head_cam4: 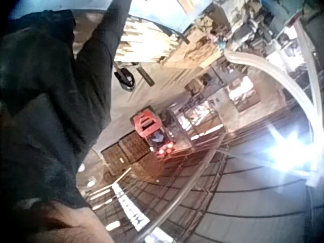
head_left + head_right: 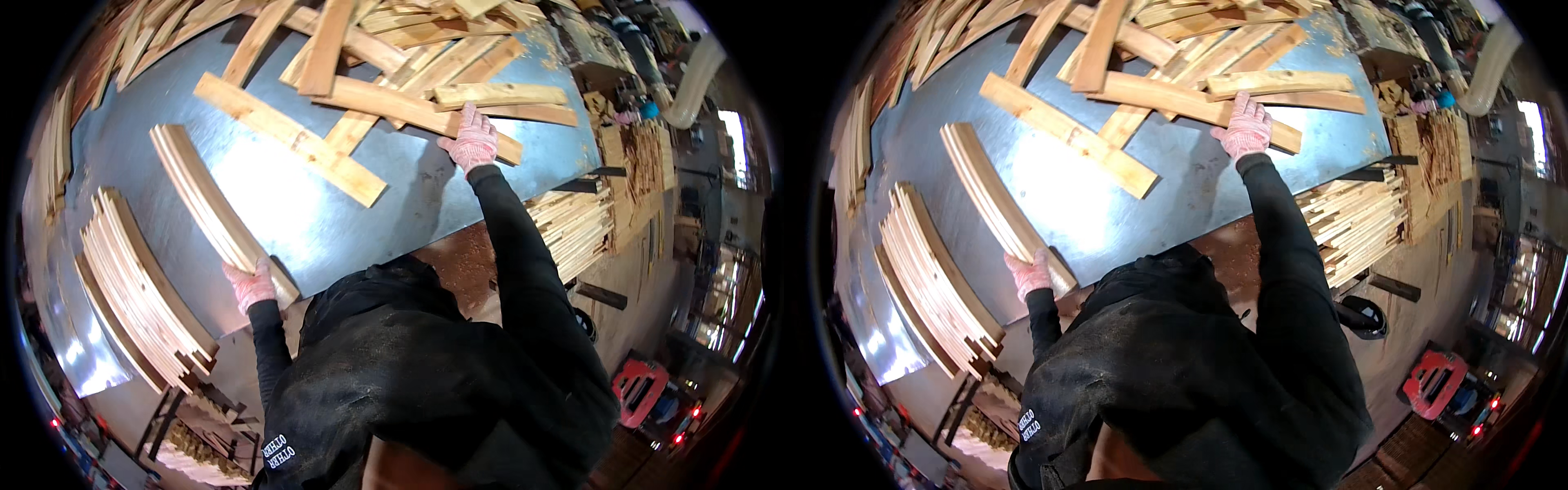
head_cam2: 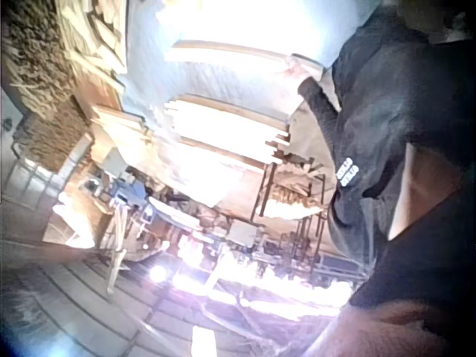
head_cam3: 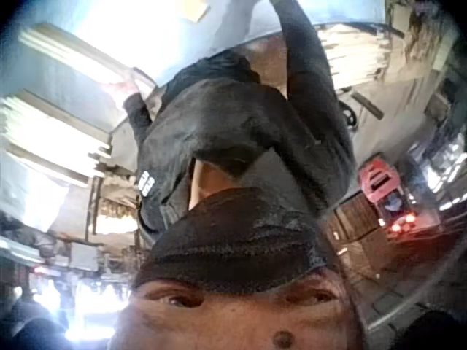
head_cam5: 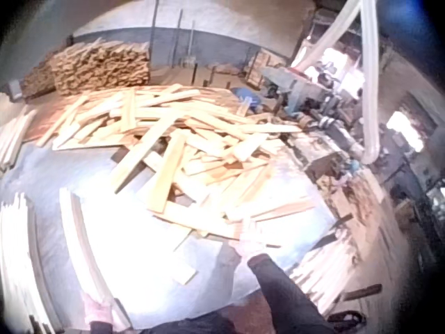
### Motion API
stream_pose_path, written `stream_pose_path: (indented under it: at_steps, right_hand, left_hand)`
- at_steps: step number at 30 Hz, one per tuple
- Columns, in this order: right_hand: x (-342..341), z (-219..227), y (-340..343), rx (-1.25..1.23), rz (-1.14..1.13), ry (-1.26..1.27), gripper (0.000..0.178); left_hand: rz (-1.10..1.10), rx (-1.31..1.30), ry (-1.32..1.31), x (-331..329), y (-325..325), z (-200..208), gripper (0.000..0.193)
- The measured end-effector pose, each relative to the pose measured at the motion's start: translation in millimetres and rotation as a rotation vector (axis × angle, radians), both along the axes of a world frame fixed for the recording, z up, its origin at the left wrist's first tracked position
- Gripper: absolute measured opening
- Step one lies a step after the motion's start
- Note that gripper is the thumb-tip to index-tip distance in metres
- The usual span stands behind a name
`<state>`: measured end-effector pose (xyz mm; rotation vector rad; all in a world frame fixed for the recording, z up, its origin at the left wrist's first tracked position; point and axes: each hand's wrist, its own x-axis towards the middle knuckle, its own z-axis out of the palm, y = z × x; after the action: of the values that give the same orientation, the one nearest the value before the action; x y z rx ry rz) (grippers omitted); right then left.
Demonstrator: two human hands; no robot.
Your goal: The person sorts wooden planks on a metal table, picking them up from a pile, inspecting them, and stacking them neatly. They handle the planks one by one or in small groups, organizing them into a growing stack.
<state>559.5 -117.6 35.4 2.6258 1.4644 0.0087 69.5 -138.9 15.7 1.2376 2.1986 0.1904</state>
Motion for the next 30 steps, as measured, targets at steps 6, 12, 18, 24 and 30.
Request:
stream_pose_path:
  at_steps: [6, 12, 18, 24, 30]
  right_hand:
    - [26, 22, -10, -0.11, 0.325, 0.026, 0.047]
    - [181, -3, -34, -0.091, 0.388, -0.139, 0.046]
    - [189, 13, 28, -0.24, 0.363, 0.01, 0.075]
    - [191, 8, 25, -0.154, 0.433, 0.09, 0.068]
    - [169, 23, 23, -0.176, 0.602, 0.04, 0.047]
  left_hand:
    - [0.051, -0.004, 0.093, 2, 0, 3, 0.1]
    - [0.042, 0.03, 0.097, 1, 1, -5, 0.098]
    - [0.048, 0.116, 0.121, 6, -2, -7, 0.095]
    - [0.085, 0.026, 0.257, 41, 1, 19, 0.089]
    - [0.103, 0.052, 0.19, 31, 2, 9, 0.088]
